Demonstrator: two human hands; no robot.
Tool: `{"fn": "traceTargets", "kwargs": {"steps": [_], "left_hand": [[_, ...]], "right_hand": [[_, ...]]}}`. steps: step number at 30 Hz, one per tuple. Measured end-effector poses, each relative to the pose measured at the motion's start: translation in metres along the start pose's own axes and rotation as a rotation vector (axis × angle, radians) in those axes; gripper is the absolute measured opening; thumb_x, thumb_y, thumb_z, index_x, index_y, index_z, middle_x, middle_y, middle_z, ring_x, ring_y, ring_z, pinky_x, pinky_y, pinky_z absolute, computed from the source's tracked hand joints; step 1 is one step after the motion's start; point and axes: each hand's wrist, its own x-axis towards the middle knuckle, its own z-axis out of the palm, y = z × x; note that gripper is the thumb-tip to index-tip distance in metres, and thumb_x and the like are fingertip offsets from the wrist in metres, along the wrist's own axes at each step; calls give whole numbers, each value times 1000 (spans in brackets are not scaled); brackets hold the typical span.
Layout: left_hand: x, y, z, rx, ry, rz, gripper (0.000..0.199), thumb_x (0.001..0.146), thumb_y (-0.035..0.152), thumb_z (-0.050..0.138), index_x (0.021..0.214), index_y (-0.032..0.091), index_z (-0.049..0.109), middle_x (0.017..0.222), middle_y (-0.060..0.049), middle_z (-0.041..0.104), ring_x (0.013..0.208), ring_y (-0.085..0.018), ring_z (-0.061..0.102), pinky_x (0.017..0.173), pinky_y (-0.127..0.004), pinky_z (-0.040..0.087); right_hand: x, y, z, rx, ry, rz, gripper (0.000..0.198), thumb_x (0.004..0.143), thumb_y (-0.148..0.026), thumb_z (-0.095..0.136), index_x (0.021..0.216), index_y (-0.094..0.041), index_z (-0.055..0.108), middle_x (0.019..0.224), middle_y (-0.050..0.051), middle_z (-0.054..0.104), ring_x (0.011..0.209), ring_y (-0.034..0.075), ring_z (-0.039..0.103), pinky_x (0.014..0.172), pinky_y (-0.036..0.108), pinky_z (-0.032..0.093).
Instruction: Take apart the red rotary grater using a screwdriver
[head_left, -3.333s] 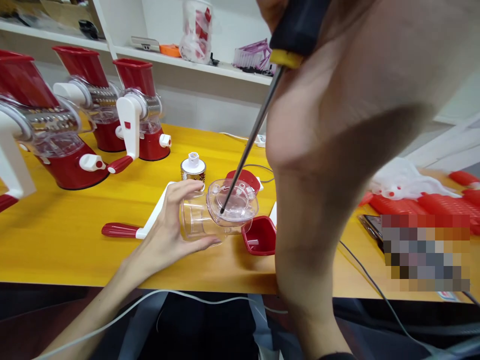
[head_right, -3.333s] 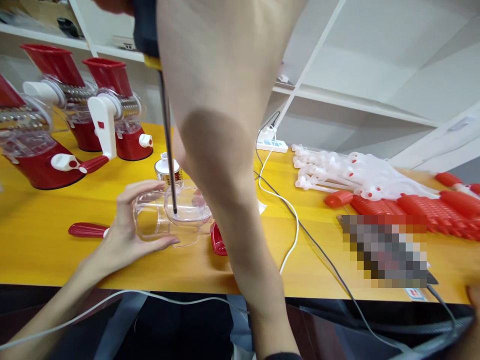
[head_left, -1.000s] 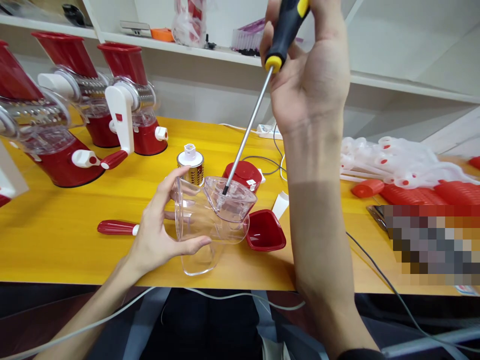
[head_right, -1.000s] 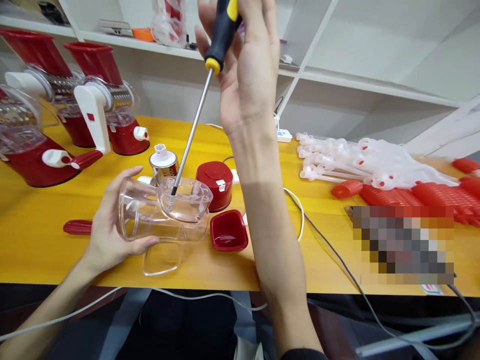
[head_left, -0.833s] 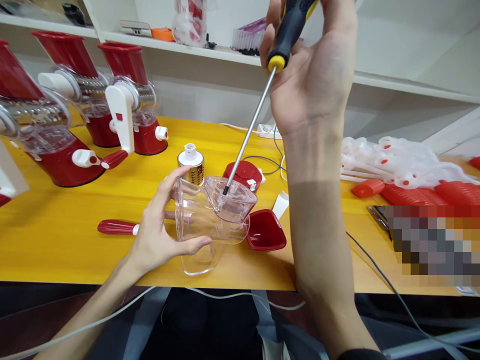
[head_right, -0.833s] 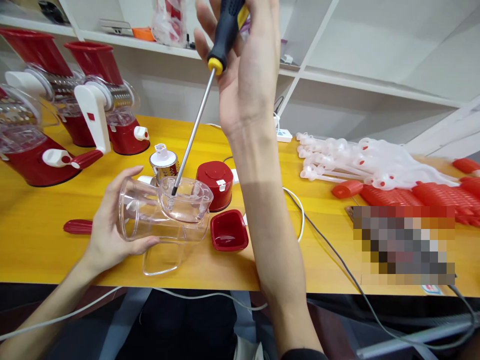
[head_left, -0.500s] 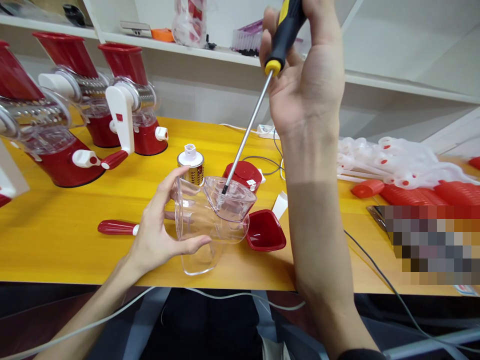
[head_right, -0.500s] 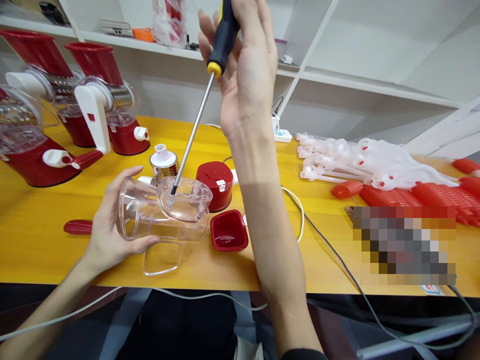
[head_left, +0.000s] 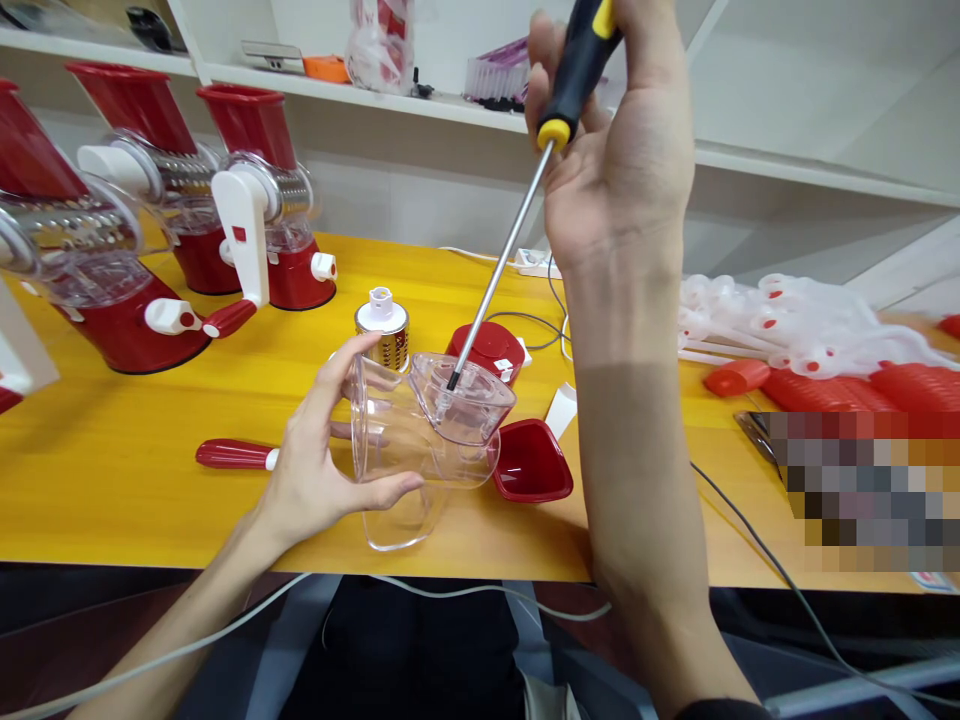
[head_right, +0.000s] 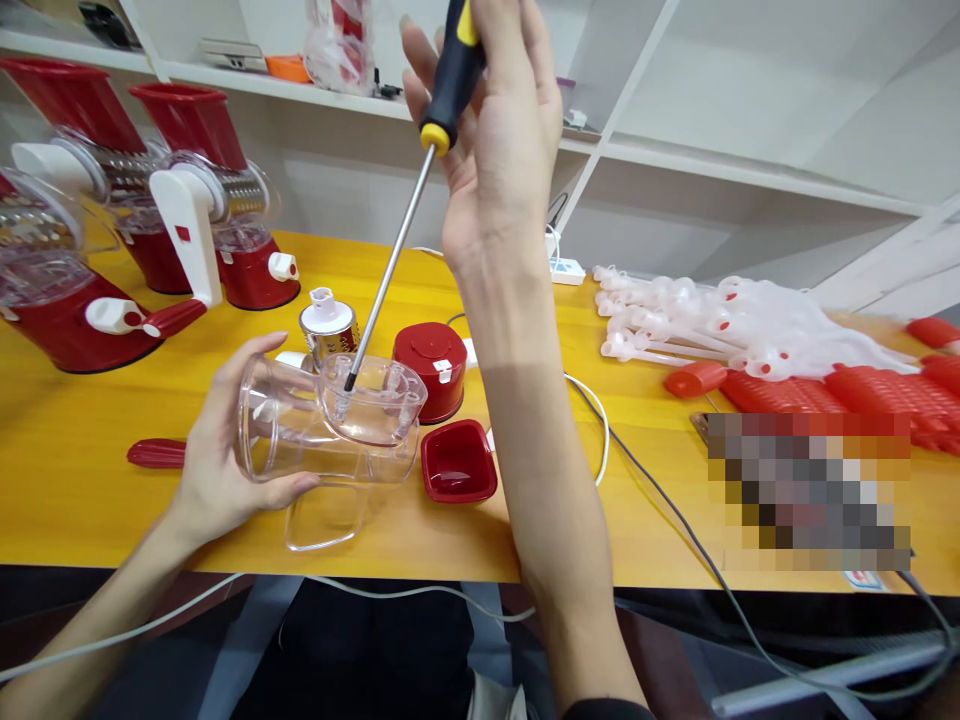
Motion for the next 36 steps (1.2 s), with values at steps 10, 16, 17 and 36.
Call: {"fn": "traceTargets", "kwargs": {"steps": [10,16,17,36], "left_hand": [[1,1,0,-16,6,8,99,64,56,84,148,32,36,118,-8,62,100,-28,65,82,-45,59],[1,1,0,-23,1,6,100,64,56,84,148,32,36,117,-8,63,100,-28,65,83,-45,59],[1,1,0,-19,2,9,100,64,56,84,148,31,36,116,-8,63,99,-28,65,84,-46,59],[0,0,0,13,-4,0,100,67,57,82,150,31,33,115,-7,63,100,-27,64,88,-47,57]], "right_hand": [[-3,-1,1,-39,-37,53,16,100,-35,48,91,-22,46,74,-8,60,63,3,65,53,12,53],[2,2,-2,-78,-38,12,16,98,-30,51,86,-20,50,68,-7,53,60,3,59,53,14,53],[1,1,-2,-77,-58,24,17,99,-32,50,86,-20,49,70,-7,56,63,3,62,56,14,54],[1,-1,-4,-98,-101,35,19,99,-29,52,86,-15,52,66,-4,59,59,5,58,56,18,54]]}}
